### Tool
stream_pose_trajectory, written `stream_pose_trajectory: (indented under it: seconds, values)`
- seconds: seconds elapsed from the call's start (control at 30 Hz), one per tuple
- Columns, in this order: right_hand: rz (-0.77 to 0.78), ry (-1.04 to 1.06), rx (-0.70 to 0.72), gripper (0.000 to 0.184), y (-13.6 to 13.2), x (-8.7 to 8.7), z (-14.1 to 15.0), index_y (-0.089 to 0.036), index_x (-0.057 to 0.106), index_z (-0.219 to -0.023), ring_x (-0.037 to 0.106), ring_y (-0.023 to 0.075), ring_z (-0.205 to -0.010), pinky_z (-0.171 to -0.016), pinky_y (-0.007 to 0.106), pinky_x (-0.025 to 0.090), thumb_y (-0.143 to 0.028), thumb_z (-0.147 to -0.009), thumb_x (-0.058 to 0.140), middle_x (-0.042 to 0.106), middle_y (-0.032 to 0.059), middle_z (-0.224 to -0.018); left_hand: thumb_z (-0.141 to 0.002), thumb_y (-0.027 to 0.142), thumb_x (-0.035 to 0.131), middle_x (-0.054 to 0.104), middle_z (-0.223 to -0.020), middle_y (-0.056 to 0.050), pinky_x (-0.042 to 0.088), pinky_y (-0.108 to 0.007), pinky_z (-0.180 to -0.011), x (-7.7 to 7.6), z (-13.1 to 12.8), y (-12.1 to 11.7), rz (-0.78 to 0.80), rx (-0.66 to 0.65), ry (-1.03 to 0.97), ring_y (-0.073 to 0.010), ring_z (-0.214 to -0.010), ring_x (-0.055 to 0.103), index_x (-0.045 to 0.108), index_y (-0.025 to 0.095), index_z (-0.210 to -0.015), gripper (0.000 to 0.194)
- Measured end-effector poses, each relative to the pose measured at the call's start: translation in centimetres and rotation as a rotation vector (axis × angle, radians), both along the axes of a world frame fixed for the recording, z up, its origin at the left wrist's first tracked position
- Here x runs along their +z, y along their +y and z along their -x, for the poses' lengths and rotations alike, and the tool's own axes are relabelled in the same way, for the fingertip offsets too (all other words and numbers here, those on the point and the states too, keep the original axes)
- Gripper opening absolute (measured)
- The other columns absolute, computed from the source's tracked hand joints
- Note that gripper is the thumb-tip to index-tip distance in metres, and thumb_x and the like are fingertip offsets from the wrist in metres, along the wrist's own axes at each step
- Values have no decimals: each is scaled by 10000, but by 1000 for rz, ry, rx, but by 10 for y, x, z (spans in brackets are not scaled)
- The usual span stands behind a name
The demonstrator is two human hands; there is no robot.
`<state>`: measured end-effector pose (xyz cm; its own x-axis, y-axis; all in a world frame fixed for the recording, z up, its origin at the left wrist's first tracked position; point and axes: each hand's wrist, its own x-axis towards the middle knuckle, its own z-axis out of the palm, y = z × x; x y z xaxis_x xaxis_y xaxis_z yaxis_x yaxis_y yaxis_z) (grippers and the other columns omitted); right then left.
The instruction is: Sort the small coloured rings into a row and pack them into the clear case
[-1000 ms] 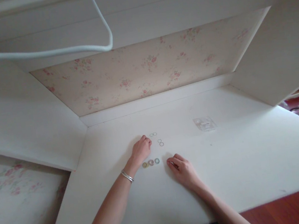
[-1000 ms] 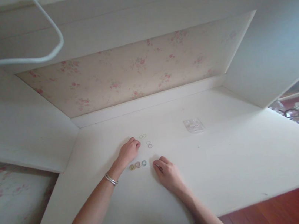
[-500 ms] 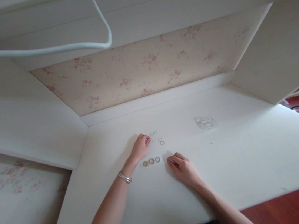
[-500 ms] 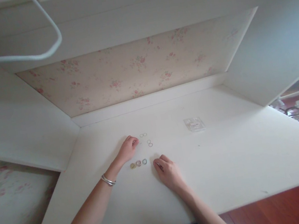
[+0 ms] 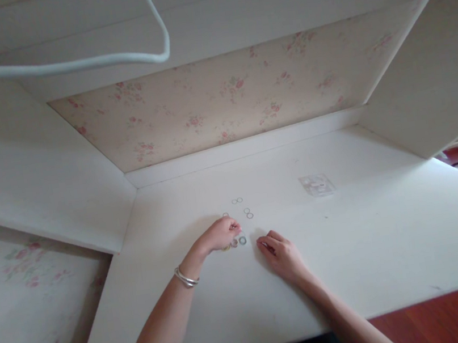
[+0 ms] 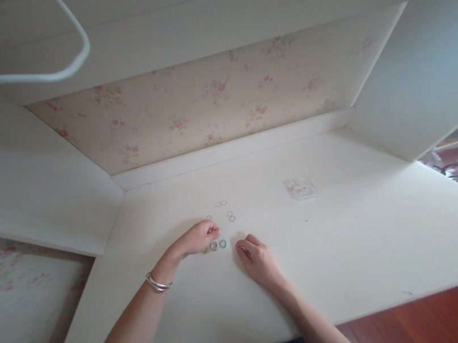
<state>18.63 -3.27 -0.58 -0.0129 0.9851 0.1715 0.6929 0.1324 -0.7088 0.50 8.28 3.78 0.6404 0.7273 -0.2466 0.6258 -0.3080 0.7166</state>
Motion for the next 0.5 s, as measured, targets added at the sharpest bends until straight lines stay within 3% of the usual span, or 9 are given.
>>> stream_pose_trajectory:
  seconds: [0.27,0.5]
  values:
    - [-3,-4,4,289,0,-1,0,-218,648,-879,522,104,-615,-591,205,389,-309,-927,378,551,17,-776,-775,308,492,558,-522,13,307,-215,-477,-14,-8,0,-1,-77,98,-109,-490,478,619,143,-628,255]
    - [3,7,2,282,0,-1,0,-223,649,-885,526,105,-618,-594,204,390,-298,-926,381,558,17,-787,-744,274,531,634,-622,-28,385,-235,-595,-19,-8,2,-119,21,144,-151,-617,552,647,166,-627,197]
